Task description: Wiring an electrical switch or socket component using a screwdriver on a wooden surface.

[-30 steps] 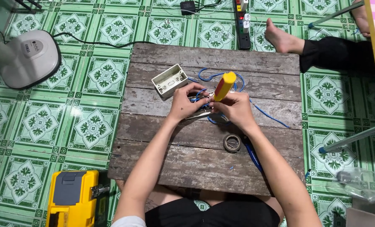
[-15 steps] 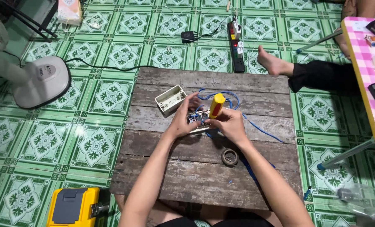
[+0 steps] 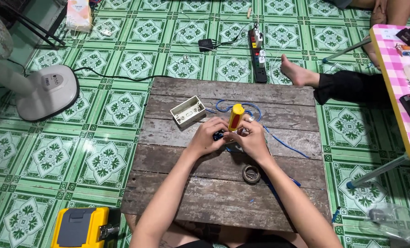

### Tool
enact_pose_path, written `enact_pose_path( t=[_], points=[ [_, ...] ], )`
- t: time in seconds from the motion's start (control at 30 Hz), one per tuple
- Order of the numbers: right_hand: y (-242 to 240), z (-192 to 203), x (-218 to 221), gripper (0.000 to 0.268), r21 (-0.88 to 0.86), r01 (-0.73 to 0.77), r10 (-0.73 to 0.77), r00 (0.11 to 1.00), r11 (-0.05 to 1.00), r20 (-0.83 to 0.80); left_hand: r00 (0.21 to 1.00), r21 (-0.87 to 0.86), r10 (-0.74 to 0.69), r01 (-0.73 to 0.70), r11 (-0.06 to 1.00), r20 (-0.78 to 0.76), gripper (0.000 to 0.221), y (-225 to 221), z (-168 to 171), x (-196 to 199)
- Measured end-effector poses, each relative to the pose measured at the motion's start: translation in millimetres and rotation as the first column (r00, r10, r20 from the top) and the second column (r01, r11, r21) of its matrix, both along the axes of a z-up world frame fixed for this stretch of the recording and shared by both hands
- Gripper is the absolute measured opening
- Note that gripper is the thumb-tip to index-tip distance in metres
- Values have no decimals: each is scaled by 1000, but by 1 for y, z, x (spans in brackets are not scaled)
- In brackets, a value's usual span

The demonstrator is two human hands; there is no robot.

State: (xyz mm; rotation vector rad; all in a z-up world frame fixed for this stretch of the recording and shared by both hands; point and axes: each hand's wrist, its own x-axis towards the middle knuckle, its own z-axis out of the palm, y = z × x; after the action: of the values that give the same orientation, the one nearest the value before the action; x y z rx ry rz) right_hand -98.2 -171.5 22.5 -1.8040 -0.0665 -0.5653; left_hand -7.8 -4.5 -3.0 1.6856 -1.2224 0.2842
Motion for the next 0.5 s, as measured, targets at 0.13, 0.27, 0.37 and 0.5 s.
enact_pose_path(
  t=[0.13, 0.27, 0.37, 0.5],
  points=[
    [8, 22, -5, 19, -32, -9, 9, 1000, 999, 28, 999, 21, 5, -6, 1000, 48, 14, 1, 6, -4],
    [8, 29, -9, 56, -224, 7, 31, 985, 975, 167, 1000, -4, 2, -2, 1000, -1, 10, 0, 4, -4],
    [6, 36, -7, 99, -311, -1, 106, 942, 950, 320, 1000, -18, -9, 9, 1000, -20, 11, 2, 7, -5],
    [0, 39, -3, 82, -469, 91, 182, 844, 878, 504, 998, 25, -21, 23, 999, -63, 11, 2, 13, -7]
  ],
)
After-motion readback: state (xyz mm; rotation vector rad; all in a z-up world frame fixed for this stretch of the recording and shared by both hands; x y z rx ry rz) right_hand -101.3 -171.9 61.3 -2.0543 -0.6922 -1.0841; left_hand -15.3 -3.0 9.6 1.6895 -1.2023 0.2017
